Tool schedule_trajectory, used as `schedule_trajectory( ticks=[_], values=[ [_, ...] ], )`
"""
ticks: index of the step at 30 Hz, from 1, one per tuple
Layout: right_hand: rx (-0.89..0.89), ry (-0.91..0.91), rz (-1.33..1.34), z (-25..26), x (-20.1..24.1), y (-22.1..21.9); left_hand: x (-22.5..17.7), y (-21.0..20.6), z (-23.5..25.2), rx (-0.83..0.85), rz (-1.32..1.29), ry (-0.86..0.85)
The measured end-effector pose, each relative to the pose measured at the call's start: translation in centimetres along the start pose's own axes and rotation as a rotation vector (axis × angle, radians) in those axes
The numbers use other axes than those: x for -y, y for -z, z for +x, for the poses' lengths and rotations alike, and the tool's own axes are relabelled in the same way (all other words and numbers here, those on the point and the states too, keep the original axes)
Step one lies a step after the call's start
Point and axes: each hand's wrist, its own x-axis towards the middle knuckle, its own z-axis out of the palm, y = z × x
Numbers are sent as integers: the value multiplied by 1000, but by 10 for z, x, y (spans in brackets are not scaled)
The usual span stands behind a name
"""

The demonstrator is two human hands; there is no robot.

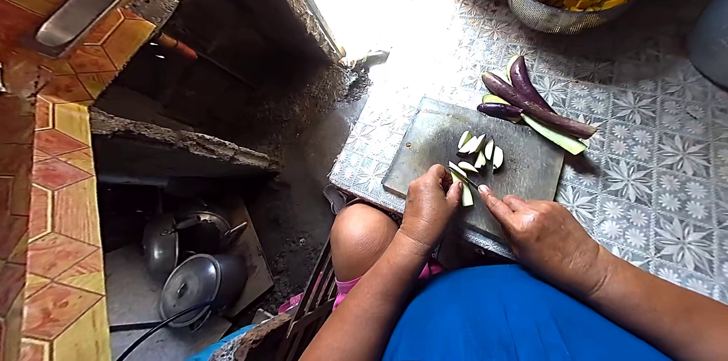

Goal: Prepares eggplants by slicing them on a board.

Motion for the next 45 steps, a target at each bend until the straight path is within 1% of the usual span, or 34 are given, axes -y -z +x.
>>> schedule_trajectory(
  ticks=[3,7,12,14,18,22,28,38,42,45],
  values=[
    [26,-16,-18,7,4,-7,1,-2,0,-29,23,-40],
    [11,-37,-15,17,5,-19,2,-4,-1,-55,24,-71],
    [19,-91,109,3,-6,-14,3,-6,-3,-126,-3,-60],
    [4,-102,126,-3,-6,-9,3,-6,-5,-130,-10,-42],
    [-36,-54,94,-7,-5,1,2,-8,-5,-139,-20,-43],
    [-8,-3,43,-6,1,3,3,-9,-5,-145,-28,-48],
    [-27,12,28,-5,0,3,5,-9,-4,-147,-33,-56],
    [30,35,74,-1,-5,0,7,-8,-3,-123,-48,-78],
    [66,15,58,11,-1,-10,7,-10,-3,-135,-22,-110],
    [43,-1,47,15,0,-17,9,-13,-4,-172,-25,-156]
  ],
)
